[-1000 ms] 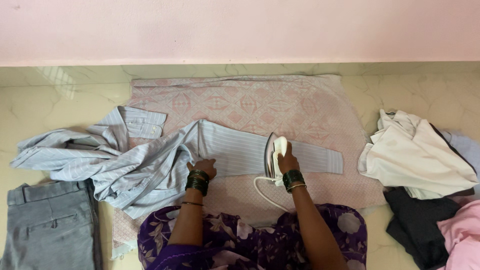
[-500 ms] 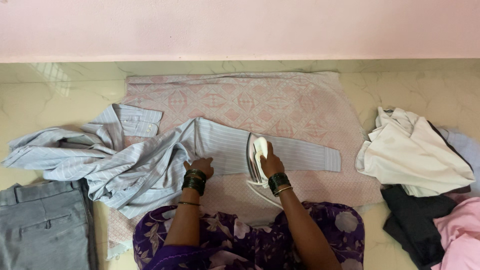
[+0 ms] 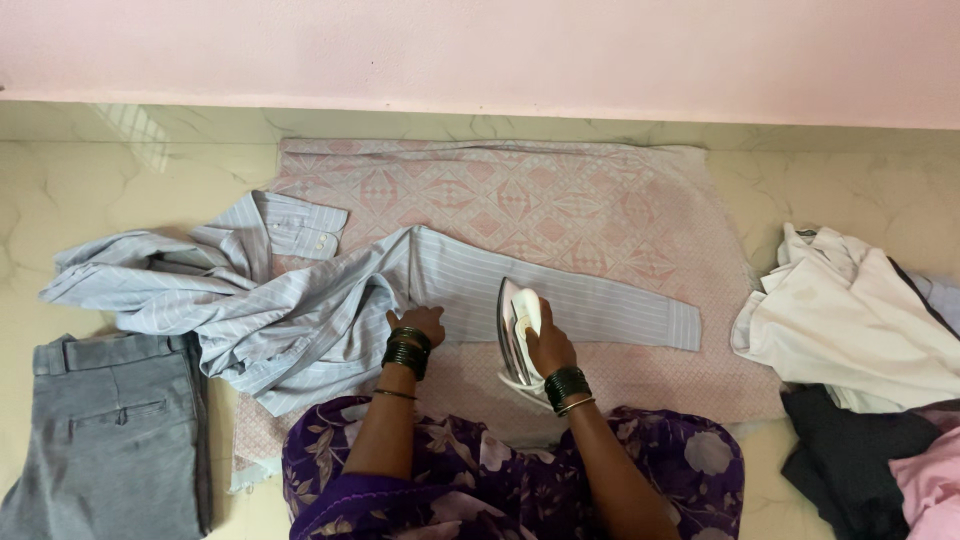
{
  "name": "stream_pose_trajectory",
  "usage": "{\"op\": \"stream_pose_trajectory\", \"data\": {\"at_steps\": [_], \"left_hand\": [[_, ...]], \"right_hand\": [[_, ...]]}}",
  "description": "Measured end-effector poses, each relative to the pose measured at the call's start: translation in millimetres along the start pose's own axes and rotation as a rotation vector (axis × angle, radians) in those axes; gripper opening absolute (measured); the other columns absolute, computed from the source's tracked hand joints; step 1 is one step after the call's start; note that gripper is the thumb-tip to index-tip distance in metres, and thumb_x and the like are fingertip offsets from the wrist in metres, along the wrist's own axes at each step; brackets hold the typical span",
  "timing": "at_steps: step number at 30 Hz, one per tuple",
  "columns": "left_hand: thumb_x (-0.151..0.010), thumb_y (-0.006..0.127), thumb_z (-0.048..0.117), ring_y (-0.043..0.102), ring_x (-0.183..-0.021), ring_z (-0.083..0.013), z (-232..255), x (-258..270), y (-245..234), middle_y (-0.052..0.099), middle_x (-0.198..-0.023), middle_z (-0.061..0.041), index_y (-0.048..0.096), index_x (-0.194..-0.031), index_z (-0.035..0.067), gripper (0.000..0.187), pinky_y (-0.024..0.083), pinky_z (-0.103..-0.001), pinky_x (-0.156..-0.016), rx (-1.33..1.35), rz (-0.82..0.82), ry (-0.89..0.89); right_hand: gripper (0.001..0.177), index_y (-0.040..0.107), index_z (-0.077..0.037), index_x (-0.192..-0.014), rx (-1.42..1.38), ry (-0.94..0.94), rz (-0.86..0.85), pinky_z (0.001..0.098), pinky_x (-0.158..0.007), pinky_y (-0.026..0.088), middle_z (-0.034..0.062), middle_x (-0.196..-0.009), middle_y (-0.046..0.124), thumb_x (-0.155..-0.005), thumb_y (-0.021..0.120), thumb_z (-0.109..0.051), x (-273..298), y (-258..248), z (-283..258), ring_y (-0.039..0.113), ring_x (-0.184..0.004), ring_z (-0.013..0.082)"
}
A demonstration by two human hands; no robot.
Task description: The person irons a light blue striped shirt laid on a patterned mat on the floor. They smooth the fabric, button the shirt, and iron the front and sleeves with a white iron.
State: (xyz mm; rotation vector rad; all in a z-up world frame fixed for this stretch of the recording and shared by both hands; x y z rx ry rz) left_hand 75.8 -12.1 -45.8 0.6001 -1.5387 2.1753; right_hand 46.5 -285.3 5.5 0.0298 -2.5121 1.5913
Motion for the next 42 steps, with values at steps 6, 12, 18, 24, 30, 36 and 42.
{"op": "stream_pose_trajectory", "data": {"at_steps": [6, 12, 18, 24, 30, 36, 42], "left_hand": [[-0.102, 0.048, 0.03, 0.046, -0.144, -0.0287, -1, -1, 2, 0.046, -0.158, -0.004, 0.042, -0.155, 0.032, 0.053, 0.01, -0.07, -0.123, -0.001, -0.01, -0.001], [-0.102, 0.048, 0.028, 0.047, -0.144, -0.0283, -2, 0, 0, 0.047, -0.159, -0.004, 0.044, -0.155, 0.03, 0.053, 0.01, -0.07, -0.123, 0.002, -0.006, 0.002], [-0.102, 0.048, 0.03, 0.046, -0.143, -0.0292, -1, 1, -1, 0.044, -0.159, -0.004, 0.043, -0.153, 0.031, 0.052, 0.011, -0.07, -0.121, -0.002, 0.012, 0.003], [-0.101, 0.05, 0.028, 0.052, -0.14, -0.0287, -3, 1, 2, 0.053, -0.154, -0.004, 0.045, -0.154, 0.03, 0.054, 0.014, -0.071, -0.122, -0.007, -0.016, 0.006], [-0.099, 0.05, 0.027, 0.052, -0.139, -0.0275, -2, 2, -1, 0.051, -0.154, -0.003, 0.047, -0.152, 0.03, 0.053, 0.014, -0.072, -0.121, -0.009, 0.021, 0.013], [-0.1, 0.05, 0.03, 0.05, -0.14, -0.0284, -3, -3, 4, 0.052, -0.153, -0.004, 0.046, -0.152, 0.031, 0.053, 0.014, -0.071, -0.12, -0.019, 0.008, 0.004], [-0.1, 0.05, 0.029, 0.051, -0.14, -0.0281, -6, -2, 5, 0.047, -0.158, -0.003, 0.047, -0.152, 0.031, 0.052, 0.013, -0.071, -0.122, -0.036, 0.016, 0.008]], "right_hand": [[0.075, 0.017, -0.023, -0.16, 0.037, 0.017, -0.013, 0.0562, -0.074, 0.057, 0.0249, -0.102, 0.074, -0.098, 0.058, -0.034, -13, 2, -8, 0.072, -0.088, 0.0461], [0.073, 0.02, -0.024, -0.157, 0.04, 0.014, 0.035, 0.0581, -0.076, 0.056, 0.0248, -0.101, 0.074, -0.097, 0.06, -0.034, -58, 0, -13, 0.071, -0.089, 0.0475], [0.072, 0.02, -0.025, -0.157, 0.019, 0.053, 0.022, 0.0578, -0.078, 0.056, 0.0254, -0.103, 0.074, -0.097, 0.06, -0.034, -59, 1, -9, 0.071, -0.091, 0.0478], [0.073, 0.018, -0.023, -0.158, -0.014, 0.031, 0.03, 0.0558, -0.076, 0.058, 0.0252, -0.105, 0.073, -0.098, 0.058, -0.033, -12, -8, 1, 0.072, -0.09, 0.0468], [0.072, 0.021, -0.022, -0.158, -0.004, 0.071, 0.039, 0.0552, -0.074, 0.058, 0.0246, -0.102, 0.074, -0.098, 0.058, -0.033, -3, -15, 8, 0.072, -0.088, 0.0459], [0.074, 0.02, -0.021, -0.158, 0.038, 0.065, 0.06, 0.0561, -0.076, 0.058, 0.0249, -0.101, 0.074, -0.098, 0.059, -0.035, -40, -14, 21, 0.072, -0.088, 0.0466], [0.073, 0.021, -0.024, -0.158, 0.028, 0.136, 0.071, 0.0575, -0.081, 0.057, 0.0261, -0.105, 0.073, -0.097, 0.059, -0.036, -68, -23, 46, 0.071, -0.094, 0.0481]]}}
Point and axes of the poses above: each hand's wrist, its own x-axis away from the middle knuckle, its own y-axis out of the palm, z = x × y, the point moved 9 cm from there along -x, towards the middle knuckle
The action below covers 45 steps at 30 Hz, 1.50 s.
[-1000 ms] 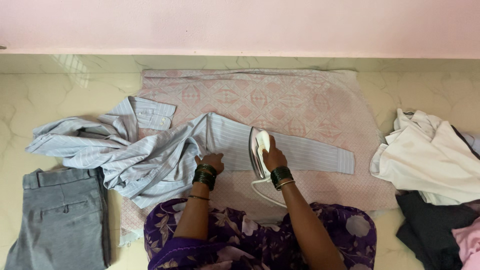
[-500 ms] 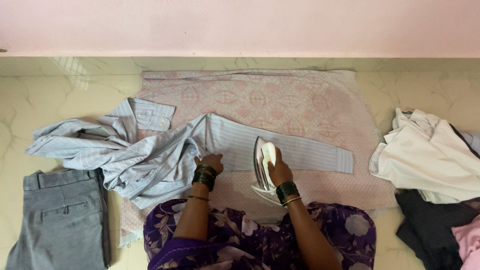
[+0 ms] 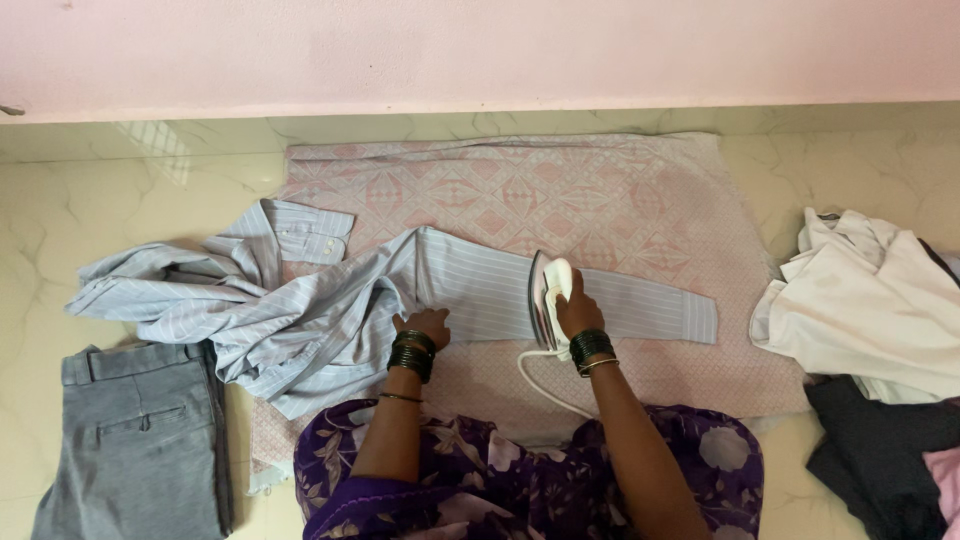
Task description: The person irons a light blue striped shirt laid on a patterned mat on the floor. They smooth the fabric, button the shirt, and iron the front and sleeves with a white iron.
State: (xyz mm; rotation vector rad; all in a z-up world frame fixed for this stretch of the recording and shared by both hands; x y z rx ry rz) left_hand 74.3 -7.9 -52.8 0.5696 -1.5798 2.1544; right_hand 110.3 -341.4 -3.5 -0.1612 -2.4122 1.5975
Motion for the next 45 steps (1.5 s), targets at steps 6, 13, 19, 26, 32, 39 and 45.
{"op": "stream_pose_trajectory", "data": {"at_steps": [6, 13, 19, 26, 32, 39, 45], "left_hand": [[-0.1, 0.049, 0.03, 0.049, -0.142, -0.0277, 0, 0, 0, 0.045, -0.159, -0.002, 0.044, -0.154, 0.032, 0.054, 0.012, -0.07, -0.122, 0.023, -0.026, -0.017], [-0.1, 0.049, 0.029, 0.048, -0.143, -0.0271, 2, 5, -3, 0.047, -0.158, -0.003, 0.044, -0.154, 0.032, 0.054, 0.013, -0.069, -0.123, 0.01, -0.024, -0.009], [-0.1, 0.05, 0.03, 0.049, -0.142, -0.0272, 3, 6, -4, 0.048, -0.157, -0.003, 0.044, -0.154, 0.032, 0.055, 0.014, -0.069, -0.123, -0.004, -0.025, -0.008], [-0.1, 0.048, 0.028, 0.047, -0.143, -0.028, 2, -2, 1, 0.047, -0.158, -0.003, 0.043, -0.155, 0.032, 0.055, 0.014, -0.069, -0.123, 0.004, -0.022, -0.005], [-0.1, 0.048, 0.028, 0.047, -0.144, -0.0265, 1, 4, -1, 0.044, -0.16, -0.001, 0.042, -0.155, 0.032, 0.056, 0.013, -0.069, -0.123, 0.012, -0.035, -0.01], [-0.1, 0.048, 0.029, 0.047, -0.144, -0.0266, 3, 4, -1, 0.044, -0.16, -0.001, 0.042, -0.155, 0.032, 0.055, 0.013, -0.068, -0.123, 0.021, -0.036, -0.02], [-0.1, 0.048, 0.028, 0.047, -0.144, -0.0264, 1, 1, 0, 0.046, -0.159, -0.001, 0.044, -0.154, 0.032, 0.055, 0.014, -0.068, -0.123, 0.003, -0.026, -0.013]], "right_hand": [[0.071, 0.022, -0.027, -0.157, -0.023, 0.071, -0.008, 0.058, -0.082, 0.056, 0.0273, -0.105, 0.073, -0.097, 0.058, -0.037, 15, -17, 31, 0.07, -0.094, 0.05], [0.072, 0.022, -0.027, -0.157, -0.072, 0.072, 0.039, 0.0591, -0.082, 0.057, 0.029, -0.106, 0.072, -0.096, 0.057, -0.037, 56, -33, 58, 0.07, -0.095, 0.0511], [0.07, 0.026, -0.027, -0.158, -0.029, 0.118, 0.107, 0.0613, -0.086, 0.054, 0.0298, -0.106, 0.073, -0.096, 0.058, -0.038, 46, -39, 70, 0.068, -0.096, 0.053], [0.07, 0.025, -0.025, -0.159, -0.058, 0.178, 0.134, 0.0606, -0.088, 0.054, 0.0318, -0.108, 0.071, -0.097, 0.056, -0.038, 8, -51, 92, 0.068, -0.099, 0.0536], [0.071, 0.024, -0.024, -0.16, -0.049, 0.224, 0.12, 0.0593, -0.089, 0.055, 0.0322, -0.111, 0.071, -0.098, 0.054, -0.039, 16, -60, 112, 0.068, -0.101, 0.0526], [0.073, 0.022, -0.025, -0.16, -0.045, 0.264, 0.117, 0.0595, -0.089, 0.055, 0.0335, -0.111, 0.07, -0.097, 0.056, -0.038, 34, -64, 140, 0.068, -0.101, 0.0535], [0.069, 0.025, -0.025, -0.158, -0.053, 0.257, 0.135, 0.0605, -0.09, 0.054, 0.0343, -0.112, 0.07, -0.097, 0.056, -0.036, 16, -69, 143, 0.067, -0.102, 0.0547]]}}
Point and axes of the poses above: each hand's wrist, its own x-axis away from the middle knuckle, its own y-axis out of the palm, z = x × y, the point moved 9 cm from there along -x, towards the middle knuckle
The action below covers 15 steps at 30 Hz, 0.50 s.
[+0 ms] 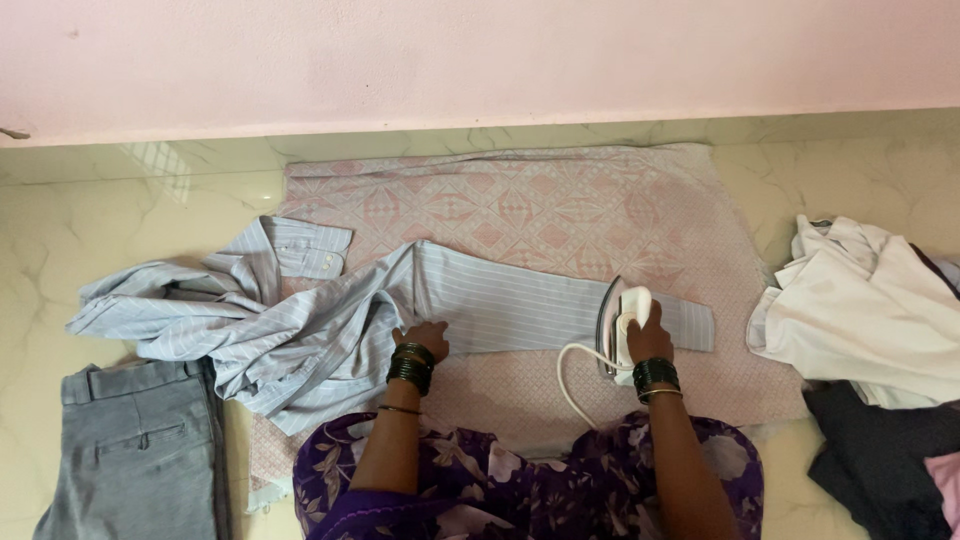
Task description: The person irons a light blue striped shirt laid on a patterned mat on the floor. They smooth the fabric, button the shirt, and iron the front and sleeves with a white iron.
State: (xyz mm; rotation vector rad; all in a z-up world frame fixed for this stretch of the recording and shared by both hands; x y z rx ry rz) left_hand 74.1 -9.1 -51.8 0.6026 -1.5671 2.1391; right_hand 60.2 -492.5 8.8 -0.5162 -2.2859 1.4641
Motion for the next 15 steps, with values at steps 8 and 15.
{"op": "stream_pose_trajectory", "data": {"at_steps": [8, 15], "left_hand": [[-0.1, 0.048, 0.032, 0.047, -0.144, -0.0254, -4, -3, 3, 0.042, -0.162, 0.001, 0.042, -0.154, 0.034, 0.054, 0.016, -0.069, -0.122, -0.026, 0.006, -0.003], [-0.101, 0.048, 0.033, 0.048, -0.144, -0.0252, -4, 0, 3, 0.045, -0.16, 0.001, 0.042, -0.156, 0.036, 0.055, 0.019, -0.067, -0.123, -0.056, -0.032, -0.009]], "right_hand": [[0.074, 0.023, -0.022, -0.161, -0.001, 0.0, -0.002, 0.0589, -0.094, 0.053, 0.0354, -0.116, 0.068, -0.096, 0.057, -0.037, -12, -7, 10, 0.066, -0.105, 0.0547], [0.075, 0.021, -0.026, -0.161, -0.004, 0.042, -0.046, 0.0576, -0.095, 0.053, 0.031, -0.118, 0.069, -0.096, 0.056, -0.037, 12, -11, 20, 0.068, -0.106, 0.0516]]}}
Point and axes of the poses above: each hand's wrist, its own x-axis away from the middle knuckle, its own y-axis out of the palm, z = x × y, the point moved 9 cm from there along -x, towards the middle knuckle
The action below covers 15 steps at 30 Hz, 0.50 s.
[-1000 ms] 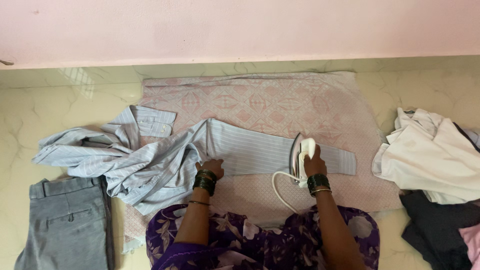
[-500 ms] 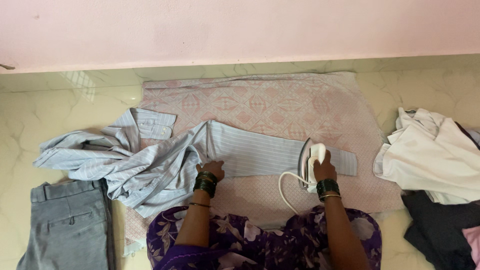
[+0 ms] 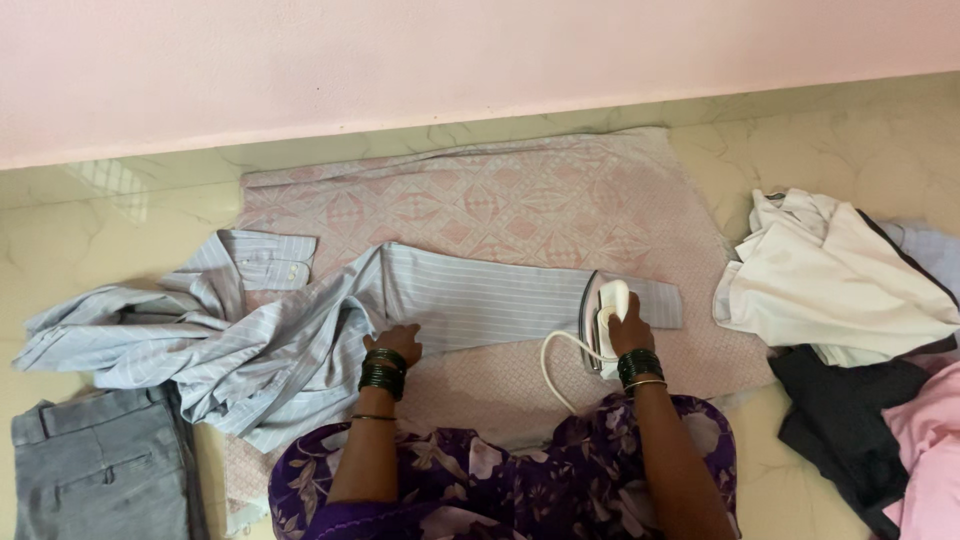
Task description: The person irons a light blue striped shirt laid on a patterned mat on the floor. They smooth the fabric, button the shirt, and iron the front and sleeves with a white iron.
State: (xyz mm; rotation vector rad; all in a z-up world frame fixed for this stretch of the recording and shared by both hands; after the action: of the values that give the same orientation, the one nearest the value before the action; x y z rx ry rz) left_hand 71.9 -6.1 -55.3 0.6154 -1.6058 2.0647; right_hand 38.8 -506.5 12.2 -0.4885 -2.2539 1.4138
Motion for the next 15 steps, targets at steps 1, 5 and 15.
{"op": "stream_pose_trajectory", "data": {"at_steps": [1, 5, 15], "left_hand": [[-0.101, 0.048, 0.033, 0.048, -0.144, -0.025, 1, -1, -1, 0.044, -0.161, 0.001, 0.042, -0.155, 0.036, 0.055, 0.019, -0.067, -0.123, 0.003, 0.005, -0.002], [-0.1, 0.048, 0.033, 0.049, -0.143, -0.0249, -1, -2, 0, 0.043, -0.161, 0.001, 0.042, -0.155, 0.036, 0.055, 0.019, -0.067, -0.122, 0.002, 0.019, -0.013], [-0.098, 0.05, 0.03, 0.051, -0.142, -0.0253, -4, -4, 0, 0.048, -0.159, 0.001, 0.045, -0.155, 0.036, 0.057, 0.021, -0.066, -0.122, 0.026, 0.028, -0.005]], "right_hand": [[0.075, 0.021, -0.026, -0.161, 0.019, 0.016, -0.002, 0.0577, -0.095, 0.053, 0.0309, -0.118, 0.069, -0.097, 0.056, -0.037, 0, -1, 1, 0.068, -0.106, 0.0513], [0.072, 0.022, -0.025, -0.161, 0.02, 0.039, 0.025, 0.0581, -0.092, 0.055, 0.0313, -0.117, 0.07, -0.098, 0.055, -0.037, -12, -3, -1, 0.069, -0.105, 0.0512], [0.071, 0.02, -0.022, -0.16, -0.03, 0.14, 0.076, 0.0577, -0.096, 0.052, 0.0333, -0.121, 0.068, -0.099, 0.054, -0.035, -32, -17, 14, 0.067, -0.109, 0.0521]]}}
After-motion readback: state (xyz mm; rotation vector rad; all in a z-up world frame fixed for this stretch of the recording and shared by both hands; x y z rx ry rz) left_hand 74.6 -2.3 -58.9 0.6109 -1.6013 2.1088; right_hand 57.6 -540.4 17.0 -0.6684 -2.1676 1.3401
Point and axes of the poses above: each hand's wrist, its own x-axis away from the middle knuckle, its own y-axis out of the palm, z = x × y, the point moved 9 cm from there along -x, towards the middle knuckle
